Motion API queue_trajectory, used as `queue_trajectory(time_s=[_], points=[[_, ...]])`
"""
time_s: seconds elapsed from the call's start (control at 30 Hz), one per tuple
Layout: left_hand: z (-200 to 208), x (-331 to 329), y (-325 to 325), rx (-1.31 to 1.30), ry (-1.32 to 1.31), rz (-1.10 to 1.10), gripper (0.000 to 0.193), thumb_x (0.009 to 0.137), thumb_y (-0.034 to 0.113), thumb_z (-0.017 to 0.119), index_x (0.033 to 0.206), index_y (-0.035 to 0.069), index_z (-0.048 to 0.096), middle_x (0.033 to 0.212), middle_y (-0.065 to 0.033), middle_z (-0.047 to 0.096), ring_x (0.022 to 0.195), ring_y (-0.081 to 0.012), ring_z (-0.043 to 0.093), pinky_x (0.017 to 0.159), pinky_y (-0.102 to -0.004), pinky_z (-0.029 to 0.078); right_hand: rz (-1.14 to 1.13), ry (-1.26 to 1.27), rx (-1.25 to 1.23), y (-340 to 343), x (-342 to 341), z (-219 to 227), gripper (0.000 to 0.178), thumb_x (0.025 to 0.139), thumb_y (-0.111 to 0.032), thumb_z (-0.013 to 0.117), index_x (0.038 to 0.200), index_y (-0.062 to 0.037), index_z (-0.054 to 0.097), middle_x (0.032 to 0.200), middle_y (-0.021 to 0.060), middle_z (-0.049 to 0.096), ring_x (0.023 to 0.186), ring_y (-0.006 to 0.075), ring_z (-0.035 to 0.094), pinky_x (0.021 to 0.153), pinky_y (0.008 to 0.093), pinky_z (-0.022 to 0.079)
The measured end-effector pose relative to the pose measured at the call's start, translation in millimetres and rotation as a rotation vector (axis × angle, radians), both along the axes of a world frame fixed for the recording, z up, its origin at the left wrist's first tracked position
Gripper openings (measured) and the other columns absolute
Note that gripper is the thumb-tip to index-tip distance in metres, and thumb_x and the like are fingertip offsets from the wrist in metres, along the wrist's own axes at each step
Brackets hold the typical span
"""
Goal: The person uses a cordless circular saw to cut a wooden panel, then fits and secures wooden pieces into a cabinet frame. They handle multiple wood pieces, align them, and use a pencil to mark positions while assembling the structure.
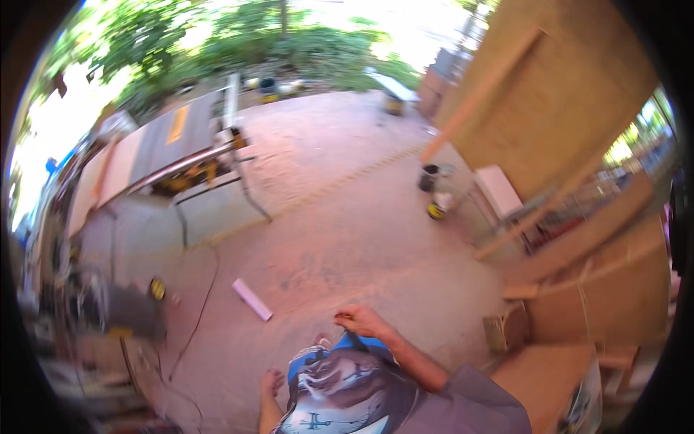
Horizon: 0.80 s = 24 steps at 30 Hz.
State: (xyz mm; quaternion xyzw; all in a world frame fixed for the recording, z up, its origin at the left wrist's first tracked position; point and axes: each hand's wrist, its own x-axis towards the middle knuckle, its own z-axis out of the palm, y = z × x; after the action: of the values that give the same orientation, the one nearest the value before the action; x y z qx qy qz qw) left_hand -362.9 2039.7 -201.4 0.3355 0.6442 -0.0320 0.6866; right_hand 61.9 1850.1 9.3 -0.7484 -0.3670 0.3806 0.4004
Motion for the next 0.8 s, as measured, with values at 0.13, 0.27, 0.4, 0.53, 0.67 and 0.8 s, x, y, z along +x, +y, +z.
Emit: queue_trajectory(time_s=[0.13,0.27,0.4,0.53,0.67,0.8], points=[[23.4,129.3,138.1,0.164,-0.069,-0.1,0.038,0.104,0.031,0.068,0.134,0.01,0.058,0.11,-0.0061,0.07,0.088,-0.0181,0.071,0.066,-0.032,0.056,-0.101,-0.067,-0.065,32.8,52.8,6.8,0.034,0.1,-0.037,0.072,0.113,-0.0061,0.076,0.097,0.0184,0.077,0.086,0.0281,0.075,0.079,0.0375,0.057],[18.7,239.8,219.4,0.256,-0.093,-0.173,0.039,0.105,0.033,0.067,0.134,0.009,0.057,0.109,-0.0062,0.07,0.088,-0.0183,0.071,0.065,-0.0324,0.056,-0.198,-0.093,-0.107,50.5,138.4,-19.4,0.035,0.1,-0.038,0.072,0.104,-0.0036,0.073,0.091,0.0207,0.074,0.081,0.0316,0.072,0.075,0.0401,0.055],[-34.7,335.7,240.8,0.215,0.004,-0.173,0.039,0.107,0.036,0.064,0.133,0.008,0.06,0.103,-0.0057,0.069,0.08,-0.0189,0.07,0.061,-0.032,0.054,-0.259,-0.097,-0.01,78.2,234.1,-75.8,0.032,0.101,-0.035,0.07,0.101,-0.0029,0.069,0.088,0.0213,0.071,0.078,0.0355,0.07,0.072,0.0438,0.054],[-78.0,417.6,227.4,0.001,0.079,-0.304,0.038,0.106,0.036,0.063,0.13,0.007,0.062,0.101,-0.0064,0.07,0.078,-0.0199,0.07,0.06,-0.0334,0.054,-0.245,-0.243,-0.135,119.8,345.7,-92.7,0.026,0.102,-0.029,0.066,0.105,-0.0034,0.069,0.089,0.022,0.071,0.081,0.0366,0.071,0.074,0.047,0.054],[-90.6,475.6,222.1,-0.133,0.122,-0.397,0.035,0.105,0.035,0.063,0.126,0.006,0.064,0.096,-0.0067,0.07,0.075,-0.0209,0.069,0.06,-0.0345,0.055,-0.293,-0.128,-0.134,165.5,446.1,-65.3,0.025,0.103,-0.026,0.062,0.109,-0.0035,0.07,0.091,0.0202,0.074,0.088,0.0343,0.074,0.077,0.0478,0.055],[-101.1,534.8,257.4,-0.12,0.071,-0.309,0.033,0.105,0.034,0.063,0.122,0.006,0.066,0.091,-0.0071,0.069,0.072,-0.0218,0.069,0.06,-0.0356,0.056,-0.282,-0.116,-0.033,238.8,542.1,-58.0,0.027,0.103,-0.025,0.06,0.114,-0.0027,0.07,0.093,0.017,0.076,0.088,0.0316,0.074,0.079,0.0449,0.056]])
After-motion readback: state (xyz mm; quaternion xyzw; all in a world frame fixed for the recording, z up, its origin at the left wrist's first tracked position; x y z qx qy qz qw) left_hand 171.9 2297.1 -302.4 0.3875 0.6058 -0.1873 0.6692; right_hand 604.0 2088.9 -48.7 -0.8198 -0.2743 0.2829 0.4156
